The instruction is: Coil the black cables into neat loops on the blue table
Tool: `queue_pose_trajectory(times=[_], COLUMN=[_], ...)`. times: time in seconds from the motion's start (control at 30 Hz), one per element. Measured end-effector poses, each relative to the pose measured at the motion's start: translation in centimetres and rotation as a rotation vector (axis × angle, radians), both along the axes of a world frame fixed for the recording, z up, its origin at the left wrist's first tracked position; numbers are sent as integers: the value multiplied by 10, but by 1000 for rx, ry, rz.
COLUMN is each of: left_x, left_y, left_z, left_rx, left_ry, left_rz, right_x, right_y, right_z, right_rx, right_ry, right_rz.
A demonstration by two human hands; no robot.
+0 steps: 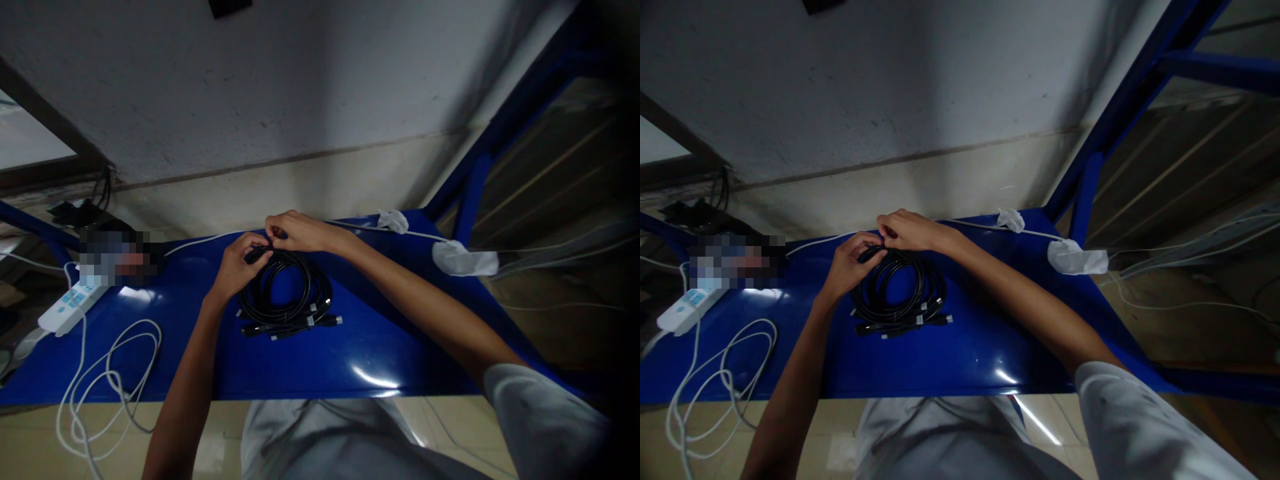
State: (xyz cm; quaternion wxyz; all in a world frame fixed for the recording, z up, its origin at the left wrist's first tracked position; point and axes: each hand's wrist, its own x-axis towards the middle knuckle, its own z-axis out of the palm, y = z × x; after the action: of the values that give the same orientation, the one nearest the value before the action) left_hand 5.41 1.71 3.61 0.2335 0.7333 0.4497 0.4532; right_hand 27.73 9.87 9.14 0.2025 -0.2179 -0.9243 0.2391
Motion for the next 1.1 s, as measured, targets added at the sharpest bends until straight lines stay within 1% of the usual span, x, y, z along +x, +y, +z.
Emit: queue_pose_trajectory(times=[0.1,0.2,0.33,0.4,0.5,0.63,0.7,0.8,0.97,1.1], left_x=[0,-1,-2,-1,0,0,1,1,-1,-2], left_y=[0,1,1,0,-1,-1,-1,0,1,2], left_z=[0,-2,-3,-2,1,4,5,4,-1,1], left_rx=[34,46,53,74,115,163,178,188,153,179], left_ry=[33,65,78,87,112,142,155,166,148,198], left_rz=[16,38,45,37,25,23,29,30,28,7], right_x=[0,-2,-5,-6,-5,-3,-3,-3,0,1], right_y=[4,9,16,19,21,20,21,23,23,21], right_z=[-6,-14,-25,-28,-29,-25,-24,-25,-27,-27], right_rx=[-59,-192,-326,-399,-482,-469,-457,-478,-546,-567], right_ry=[55,126,177,185,143,83,81,94,117,128], right_rz=[17,51,46,47,73,172,194,189,201,177])
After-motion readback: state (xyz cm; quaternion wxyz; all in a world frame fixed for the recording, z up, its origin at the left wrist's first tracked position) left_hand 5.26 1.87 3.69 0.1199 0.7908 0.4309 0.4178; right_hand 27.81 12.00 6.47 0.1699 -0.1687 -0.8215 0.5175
